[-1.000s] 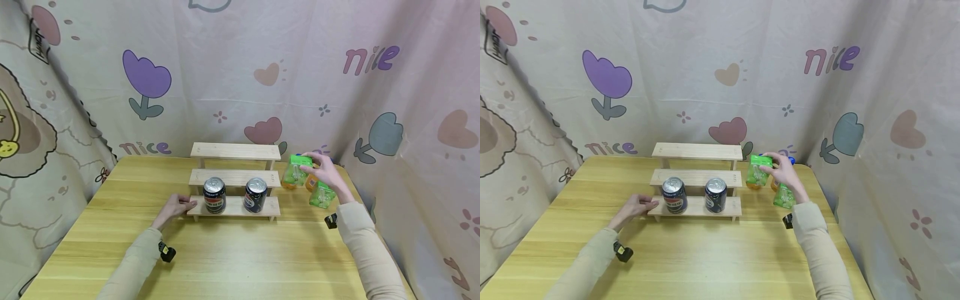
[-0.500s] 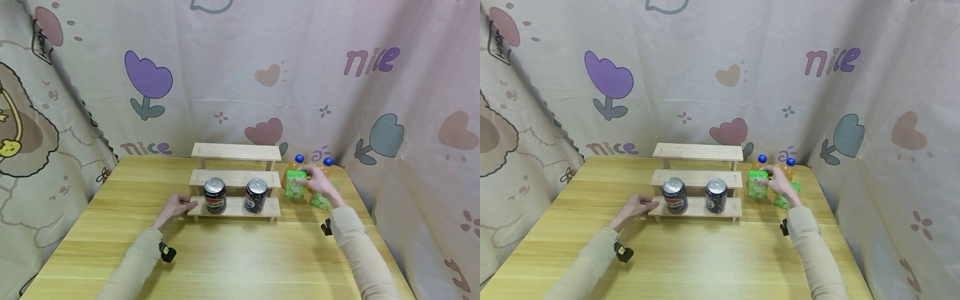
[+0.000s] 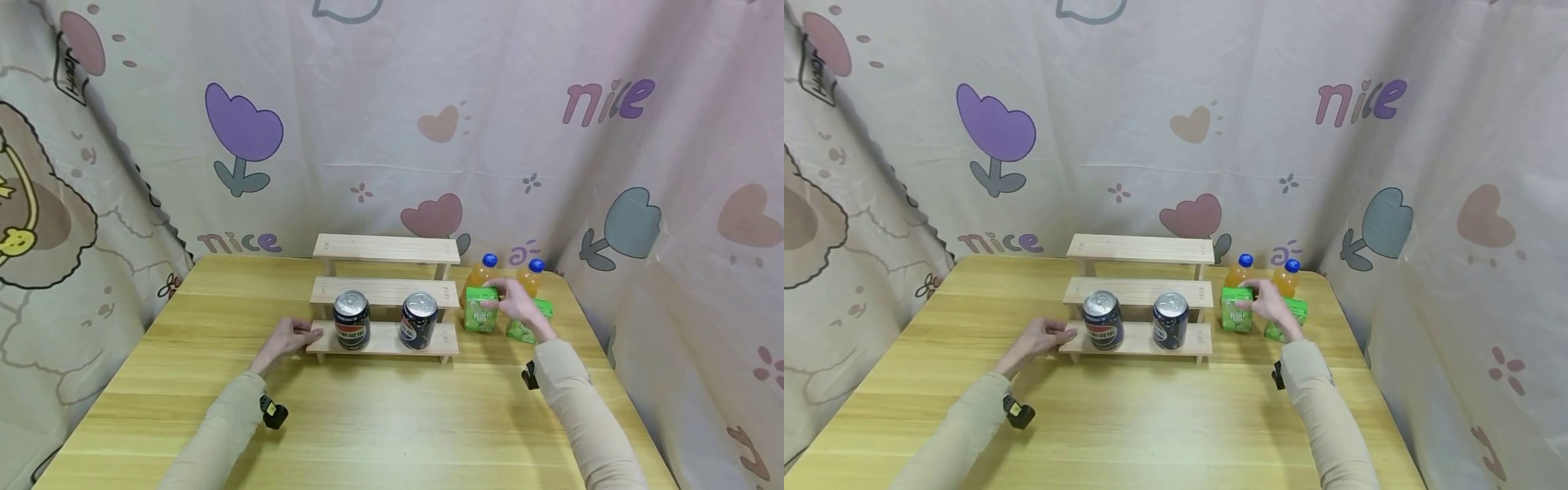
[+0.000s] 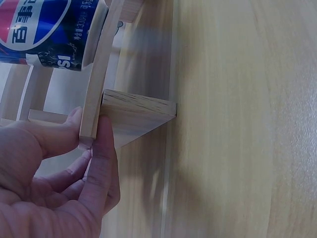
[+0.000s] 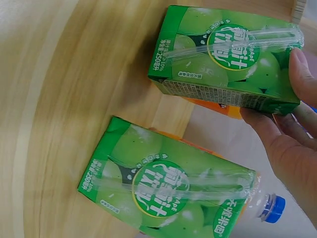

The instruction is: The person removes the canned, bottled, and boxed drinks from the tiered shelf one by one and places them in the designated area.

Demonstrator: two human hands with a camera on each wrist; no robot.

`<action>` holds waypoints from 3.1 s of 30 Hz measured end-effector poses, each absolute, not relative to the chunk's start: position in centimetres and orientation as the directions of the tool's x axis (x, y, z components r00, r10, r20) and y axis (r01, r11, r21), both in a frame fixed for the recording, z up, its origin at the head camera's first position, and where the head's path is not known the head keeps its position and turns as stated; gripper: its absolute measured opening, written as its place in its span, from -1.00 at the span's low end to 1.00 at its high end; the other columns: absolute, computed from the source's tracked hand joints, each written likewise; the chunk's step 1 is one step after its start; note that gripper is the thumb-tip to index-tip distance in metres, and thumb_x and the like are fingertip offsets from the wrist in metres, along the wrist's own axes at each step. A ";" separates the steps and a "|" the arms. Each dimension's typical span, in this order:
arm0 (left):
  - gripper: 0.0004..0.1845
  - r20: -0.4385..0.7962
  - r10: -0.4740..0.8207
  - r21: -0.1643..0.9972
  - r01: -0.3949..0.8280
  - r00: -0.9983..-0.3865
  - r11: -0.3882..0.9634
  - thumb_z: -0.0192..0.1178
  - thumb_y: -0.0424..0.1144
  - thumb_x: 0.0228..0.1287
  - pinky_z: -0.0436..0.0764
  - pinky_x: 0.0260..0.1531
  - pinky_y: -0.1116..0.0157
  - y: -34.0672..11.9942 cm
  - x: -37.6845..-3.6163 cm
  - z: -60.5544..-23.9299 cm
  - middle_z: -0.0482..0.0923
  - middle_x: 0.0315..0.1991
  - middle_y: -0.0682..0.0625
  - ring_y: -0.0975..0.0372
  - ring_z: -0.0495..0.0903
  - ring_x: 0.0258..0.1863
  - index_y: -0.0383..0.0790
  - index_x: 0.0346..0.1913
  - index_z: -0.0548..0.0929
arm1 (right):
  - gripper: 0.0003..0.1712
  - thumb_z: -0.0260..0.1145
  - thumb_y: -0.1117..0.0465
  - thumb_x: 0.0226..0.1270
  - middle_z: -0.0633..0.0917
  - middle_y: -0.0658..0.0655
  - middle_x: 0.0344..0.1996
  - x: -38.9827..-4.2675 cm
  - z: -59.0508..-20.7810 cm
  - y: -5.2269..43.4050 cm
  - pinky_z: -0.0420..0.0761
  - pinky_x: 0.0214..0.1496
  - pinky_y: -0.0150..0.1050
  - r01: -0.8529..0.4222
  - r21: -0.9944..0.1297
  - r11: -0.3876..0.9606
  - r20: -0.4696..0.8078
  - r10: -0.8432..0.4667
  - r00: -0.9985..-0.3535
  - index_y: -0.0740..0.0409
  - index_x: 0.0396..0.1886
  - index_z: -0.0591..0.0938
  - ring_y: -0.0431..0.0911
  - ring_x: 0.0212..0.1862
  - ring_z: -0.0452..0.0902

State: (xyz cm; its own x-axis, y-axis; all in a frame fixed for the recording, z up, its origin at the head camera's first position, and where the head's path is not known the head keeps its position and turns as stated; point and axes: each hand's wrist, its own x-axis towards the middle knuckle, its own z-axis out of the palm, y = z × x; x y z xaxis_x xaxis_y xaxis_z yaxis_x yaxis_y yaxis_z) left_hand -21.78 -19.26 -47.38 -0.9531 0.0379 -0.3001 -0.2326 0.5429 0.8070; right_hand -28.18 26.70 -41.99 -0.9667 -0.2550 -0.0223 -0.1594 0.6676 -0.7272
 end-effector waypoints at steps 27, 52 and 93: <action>-0.44 -0.293 0.039 0.813 -0.227 -0.955 0.536 0.20 -0.05 0.10 0.57 -0.21 0.22 -19.3 -21.9 -47.6 0.53 -0.12 -0.29 0.14 0.55 -0.26 -0.47 0.00 0.44 | -0.51 0.27 0.32 0.07 0.52 0.31 0.01 -27.7 -41.6 27.8 0.39 0.15 0.08 -0.196 -0.741 0.642 0.006 -0.286 -0.958 0.29 0.06 0.43 0.17 0.05 0.42; -0.49 -0.300 0.044 0.819 -0.234 -0.953 0.525 0.19 -0.07 0.11 0.58 -0.22 0.21 -19.2 -21.9 -47.6 0.55 -0.15 -0.27 0.16 0.55 -0.29 -0.45 -0.03 0.47 | -0.30 0.37 0.06 0.01 0.47 0.20 0.01 -21.7 -41.6 17.0 0.36 0.21 0.03 -0.355 -0.832 0.426 0.231 -0.315 -0.920 0.18 0.15 0.36 0.09 0.07 0.41; -0.52 -0.295 0.039 0.823 -0.233 -0.955 0.518 0.20 -0.07 0.10 0.58 -0.28 0.25 -19.4 -21.8 -47.6 0.58 -0.24 -0.23 0.18 0.55 -0.34 -0.45 -0.08 0.50 | -0.23 0.52 0.32 -0.29 0.54 0.19 -0.05 -19.2 -40.6 14.9 0.38 0.22 -0.05 -0.346 -0.884 0.315 0.328 -0.109 -0.938 0.23 0.04 0.42 0.01 0.04 0.45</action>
